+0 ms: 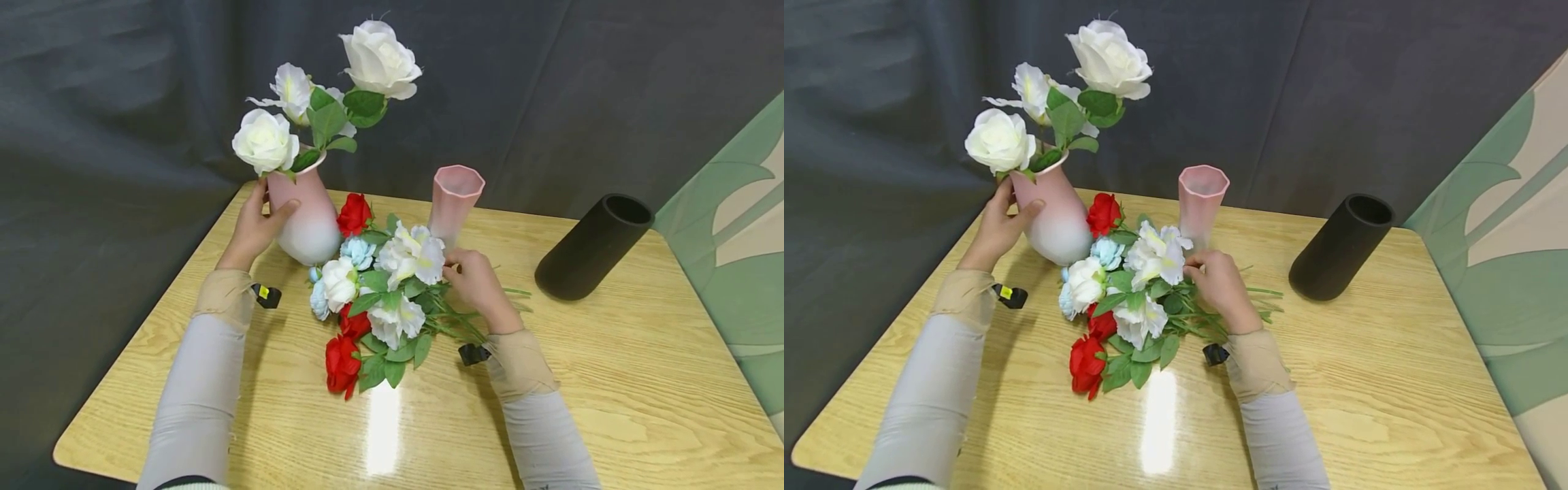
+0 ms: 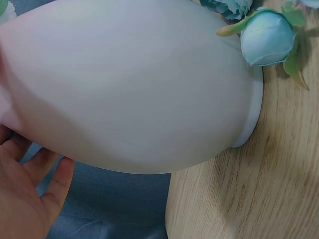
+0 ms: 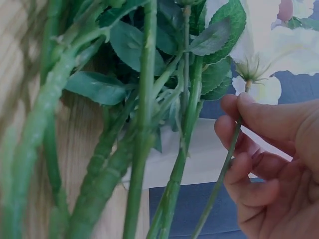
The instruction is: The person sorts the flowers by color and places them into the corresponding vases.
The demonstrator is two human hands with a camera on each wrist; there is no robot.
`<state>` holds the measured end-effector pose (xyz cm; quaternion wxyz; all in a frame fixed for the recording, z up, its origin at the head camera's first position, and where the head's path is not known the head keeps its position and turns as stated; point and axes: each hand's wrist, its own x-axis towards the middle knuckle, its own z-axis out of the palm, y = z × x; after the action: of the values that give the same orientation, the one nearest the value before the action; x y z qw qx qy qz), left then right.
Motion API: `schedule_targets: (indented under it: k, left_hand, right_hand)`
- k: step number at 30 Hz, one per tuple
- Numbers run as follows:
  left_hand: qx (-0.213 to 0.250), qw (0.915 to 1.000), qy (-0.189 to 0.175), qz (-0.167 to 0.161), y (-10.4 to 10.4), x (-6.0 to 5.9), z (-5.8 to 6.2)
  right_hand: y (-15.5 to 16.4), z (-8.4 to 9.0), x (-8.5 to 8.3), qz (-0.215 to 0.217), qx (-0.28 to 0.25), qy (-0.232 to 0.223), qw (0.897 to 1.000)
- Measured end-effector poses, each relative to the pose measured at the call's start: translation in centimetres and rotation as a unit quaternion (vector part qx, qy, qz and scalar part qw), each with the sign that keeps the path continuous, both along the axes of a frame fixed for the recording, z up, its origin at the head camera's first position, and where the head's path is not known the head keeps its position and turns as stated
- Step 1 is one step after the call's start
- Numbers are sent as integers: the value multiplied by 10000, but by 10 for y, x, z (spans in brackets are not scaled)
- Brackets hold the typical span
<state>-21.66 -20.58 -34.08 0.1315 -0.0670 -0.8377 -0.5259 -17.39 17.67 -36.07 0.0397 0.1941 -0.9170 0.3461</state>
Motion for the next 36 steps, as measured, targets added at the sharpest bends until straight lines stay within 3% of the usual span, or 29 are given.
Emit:
schedule_targets:
  k: [13, 21, 24, 33, 36]
  left_hand:
    - [-5, 10000, -75, -36, 1, 2, 2]
    - [43, 9999, -98, -88, 13, 21, 25]
    - [22, 9999, -69, -91, 13, 23, 27]
    - [-24, 9998, -72, -176, 14, 20, 27]
    - [-46, 9999, -63, -136, 9, 11, 16]
  right_hand:
    - [1, 14, 6, -211, -419, 162, 9988]
    - [-3, 22, 9, -395, -516, 435, 9969]
    - [-4, 24, 10, -419, -561, 574, 9959]
    - [-8, 32, 14, -648, -812, 777, 9915]
    - [-10, 36, 16, -661, -905, 840, 9901]
